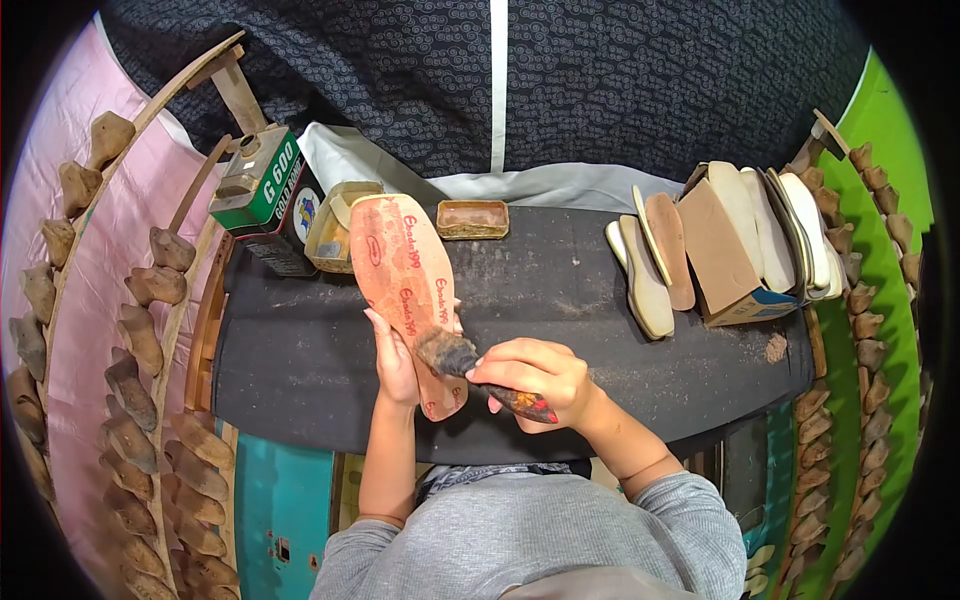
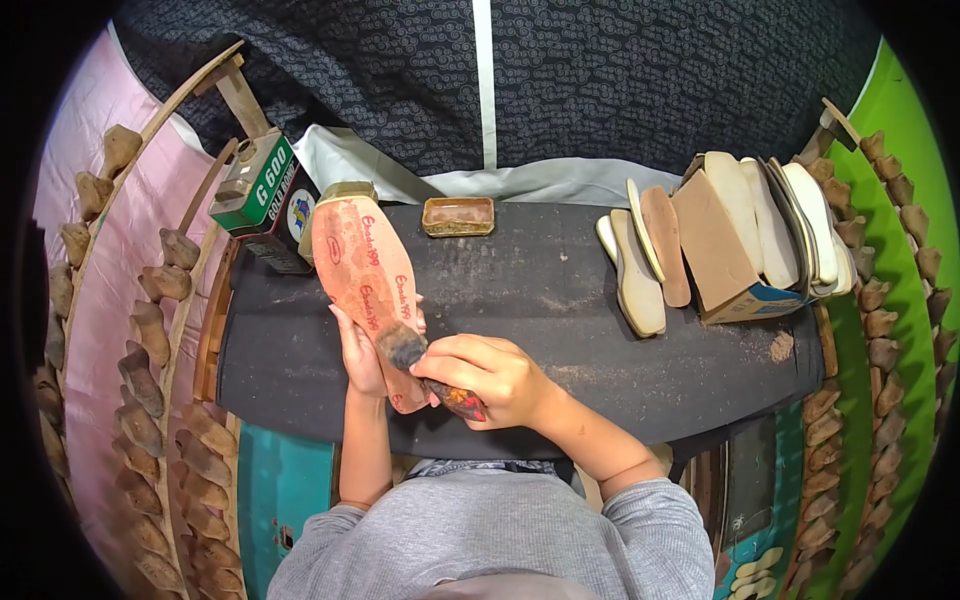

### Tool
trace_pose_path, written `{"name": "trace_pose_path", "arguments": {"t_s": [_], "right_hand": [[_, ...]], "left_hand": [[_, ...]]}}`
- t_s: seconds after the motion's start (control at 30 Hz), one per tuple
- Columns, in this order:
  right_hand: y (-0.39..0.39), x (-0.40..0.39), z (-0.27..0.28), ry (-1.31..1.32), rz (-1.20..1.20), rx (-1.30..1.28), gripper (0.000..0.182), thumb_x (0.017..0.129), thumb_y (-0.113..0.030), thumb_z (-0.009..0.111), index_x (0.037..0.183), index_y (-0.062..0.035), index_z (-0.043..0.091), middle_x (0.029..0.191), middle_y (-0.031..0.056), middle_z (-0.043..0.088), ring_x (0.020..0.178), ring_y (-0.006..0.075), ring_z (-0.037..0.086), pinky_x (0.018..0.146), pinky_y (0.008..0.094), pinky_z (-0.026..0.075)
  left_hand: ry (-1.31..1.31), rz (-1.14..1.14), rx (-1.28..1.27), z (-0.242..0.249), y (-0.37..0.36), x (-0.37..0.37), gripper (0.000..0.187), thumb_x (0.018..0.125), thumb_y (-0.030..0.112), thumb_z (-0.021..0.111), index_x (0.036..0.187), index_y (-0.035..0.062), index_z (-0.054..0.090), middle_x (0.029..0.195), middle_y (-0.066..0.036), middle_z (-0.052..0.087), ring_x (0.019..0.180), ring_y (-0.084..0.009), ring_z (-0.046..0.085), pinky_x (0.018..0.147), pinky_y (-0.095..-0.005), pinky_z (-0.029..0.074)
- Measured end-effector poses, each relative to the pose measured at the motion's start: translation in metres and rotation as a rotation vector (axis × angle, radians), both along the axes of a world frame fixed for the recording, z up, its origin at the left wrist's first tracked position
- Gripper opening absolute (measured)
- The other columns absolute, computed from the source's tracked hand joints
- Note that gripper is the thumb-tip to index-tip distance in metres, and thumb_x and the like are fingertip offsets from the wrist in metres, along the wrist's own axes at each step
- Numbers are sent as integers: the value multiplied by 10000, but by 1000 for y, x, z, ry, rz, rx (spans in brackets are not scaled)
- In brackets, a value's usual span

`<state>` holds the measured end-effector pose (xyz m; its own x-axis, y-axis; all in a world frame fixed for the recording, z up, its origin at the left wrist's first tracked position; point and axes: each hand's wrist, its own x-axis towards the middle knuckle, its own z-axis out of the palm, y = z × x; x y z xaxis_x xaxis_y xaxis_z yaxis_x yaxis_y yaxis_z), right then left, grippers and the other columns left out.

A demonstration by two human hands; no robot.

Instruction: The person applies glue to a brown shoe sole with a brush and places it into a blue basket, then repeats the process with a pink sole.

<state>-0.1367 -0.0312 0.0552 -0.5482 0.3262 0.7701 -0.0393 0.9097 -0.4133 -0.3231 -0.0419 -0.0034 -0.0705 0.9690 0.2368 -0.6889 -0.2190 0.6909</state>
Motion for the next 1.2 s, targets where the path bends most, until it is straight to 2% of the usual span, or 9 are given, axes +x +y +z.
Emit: {"name": "trace_pose_path", "arguments": {"t_s": [0.13, 0.23, 0.3, 0.43, 0.57, 0.83, 0.9, 1.03, 1.2], "right_hand": [[3, 3, 1, -30, 21, -42, 442, 558, -10, 697, 995, -20, 637, 939, 123, 614, 797, 275, 633, 683, 338, 531], [8, -1, 6, 75, -23, 34, 433, 571, -16, 706, 998, -21, 635, 945, 122, 616, 796, 273, 634, 682, 338, 530], [9, -4, 6, 102, -64, 79, 405, 595, -26, 718, 991, -21, 637, 948, 122, 617, 791, 270, 635, 678, 340, 529], [3, -3, -1, 46, -33, 59, 374, 623, -44, 730, 985, -19, 638, 927, 119, 615, 772, 267, 634, 670, 335, 529], [1, 5, -4, -15, 55, -69, 394, 605, -35, 741, 985, -24, 640, 924, 117, 615, 762, 267, 635, 664, 336, 529], [4, -7, -3, 75, 1, 40, 390, 617, -28, 734, 995, -29, 639, 931, 108, 614, 771, 259, 634, 675, 331, 527], [2, -7, -11, 39, 40, 16, 380, 626, -35, 730, 995, -26, 638, 928, 108, 615, 779, 259, 634, 680, 330, 528], [-2, -4, -21, -24, 168, -40, 362, 635, -39, 736, 985, -34, 645, 945, 101, 624, 797, 249, 640, 700, 324, 530], [22, 11, -9, -24, 174, -233, 314, 612, 39, 711, 908, -64, 686, 855, 84, 658, 812, 233, 644, 713, 316, 528]], "left_hand": [[20, 18, 42, -2, 3, -2, 757, 927, 616, 98, 1235, 17, 445, 1065, -162, 593, 871, -219, 607, 783, -347, 507], [-15, 63, -24, 6, 1, 6, 750, 927, 614, 97, 1249, 26, 433, 1073, -168, 592, 881, -222, 607, 793, -346, 502], [-11, 212, -75, 10, 4, 12, 749, 925, 618, 96, 1267, 33, 415, 1078, -173, 591, 887, -221, 609, 796, -346, 503], [-95, 140, 21, 11, 11, 2, 751, 920, 629, 115, 1285, 33, 392, 1076, -180, 592, 848, -209, 609, 750, -331, 514], [-95, 183, 18, 9, 17, -9, 790, 896, 667, 134, 1279, 26, 394, 1056, -174, 593, 811, -201, 607, 731, -320, 515], [-151, 188, 34, 15, 13, -2, 820, 874, 699, 158, 1299, 31, 373, 1054, -180, 573, 828, -229, 589, 733, -338, 506], [-198, 223, 38, 15, 15, -11, 795, 879, 693, 197, 1324, 54, 357, 1051, -176, 536, 837, -256, 534, 714, -340, 482], [-194, 322, 86, 17, 14, -29, 790, 874, 693, 222, 1332, 63, 349, 1059, -184, 531, 827, -256, 526, 707, -348, 467], [-201, 353, 77, 12, 4, -42, 802, 863, 708, 213, 1324, 69, 358, 1068, -166, 533, 834, -249, 534, 694, -364, 478]]}}
